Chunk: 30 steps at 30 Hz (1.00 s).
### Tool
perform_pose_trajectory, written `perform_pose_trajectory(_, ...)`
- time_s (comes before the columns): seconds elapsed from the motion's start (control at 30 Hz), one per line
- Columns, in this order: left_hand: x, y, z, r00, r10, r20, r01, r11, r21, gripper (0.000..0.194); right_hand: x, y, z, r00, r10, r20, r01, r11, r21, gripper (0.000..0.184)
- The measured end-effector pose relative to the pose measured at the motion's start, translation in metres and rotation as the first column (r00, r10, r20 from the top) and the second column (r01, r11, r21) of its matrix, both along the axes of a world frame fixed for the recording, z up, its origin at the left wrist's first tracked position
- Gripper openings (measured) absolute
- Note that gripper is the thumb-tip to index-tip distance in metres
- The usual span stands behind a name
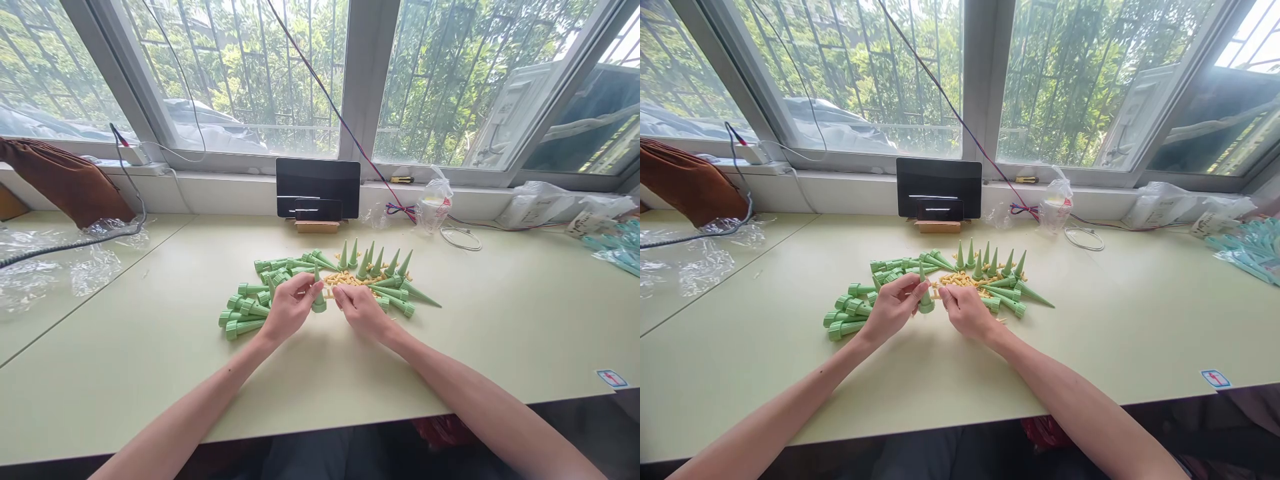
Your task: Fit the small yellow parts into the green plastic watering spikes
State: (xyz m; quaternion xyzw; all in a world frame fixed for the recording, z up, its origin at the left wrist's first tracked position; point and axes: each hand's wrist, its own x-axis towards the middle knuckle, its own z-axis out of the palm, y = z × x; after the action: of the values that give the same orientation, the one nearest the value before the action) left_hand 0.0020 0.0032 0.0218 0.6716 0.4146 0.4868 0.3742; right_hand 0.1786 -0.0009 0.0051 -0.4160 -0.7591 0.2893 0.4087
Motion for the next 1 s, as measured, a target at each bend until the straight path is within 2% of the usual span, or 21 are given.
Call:
perform_pose_trajectory(0.1, 0.001, 0.000, 0.000, 1.000, -0.001, -0.004, 0.001, 1.000, -0.007, 0.032, 0.000, 0.002, -0.002, 0.999, -0.026, -0.029, 0.025, 1.000, -0.006, 0.047)
perform_pose_trajectory(0.23, 0.003, -0.002, -0.003, 0.999, -0.021, -0.026, 0.020, 1.000, -0.019, 0.027, 0.001, 0.008, -0.003, 0.988, -0.145, -0.062, 0.144, 0.989, -0.021, 0.051)
perform_pose_trajectory(0.33, 0.005, -0.001, -0.007, 0.995, 0.002, -0.099, 0.006, 0.997, 0.077, 0.024, 0.003, 0.010, -0.003, 0.968, -0.234, -0.086, 0.234, 0.972, -0.013, 0.050)
perform_pose_trajectory(0.4, 0.005, 0.000, -0.010, 0.983, 0.019, -0.182, 0.008, 0.989, 0.147, 0.024, 0.003, 0.011, -0.002, 0.963, -0.250, -0.101, 0.250, 0.968, -0.009, 0.049)
perform_pose_trajectory(0.53, 0.003, 0.004, -0.017, 0.946, -0.044, -0.322, 0.091, 0.987, 0.132, 0.024, 0.002, 0.010, -0.001, 0.969, -0.222, -0.105, 0.222, 0.975, -0.011, 0.047)
perform_pose_trajectory(0.67, 0.001, 0.006, -0.021, 0.944, -0.061, -0.326, 0.110, 0.985, 0.132, 0.024, 0.001, 0.011, -0.002, 0.969, -0.221, -0.107, 0.222, 0.975, -0.007, 0.048)
perform_pose_trajectory(0.83, 0.003, 0.003, -0.024, 0.933, -0.035, -0.358, 0.097, 0.983, 0.156, 0.014, 0.001, 0.011, -0.002, 0.970, -0.218, -0.111, 0.221, 0.975, 0.011, 0.047)
perform_pose_trajectory(1.0, 0.006, 0.002, -0.030, 0.934, -0.028, -0.355, 0.097, 0.980, 0.176, 0.008, 0.000, 0.005, 0.000, 0.992, -0.063, -0.105, 0.068, 0.997, 0.044, 0.033)
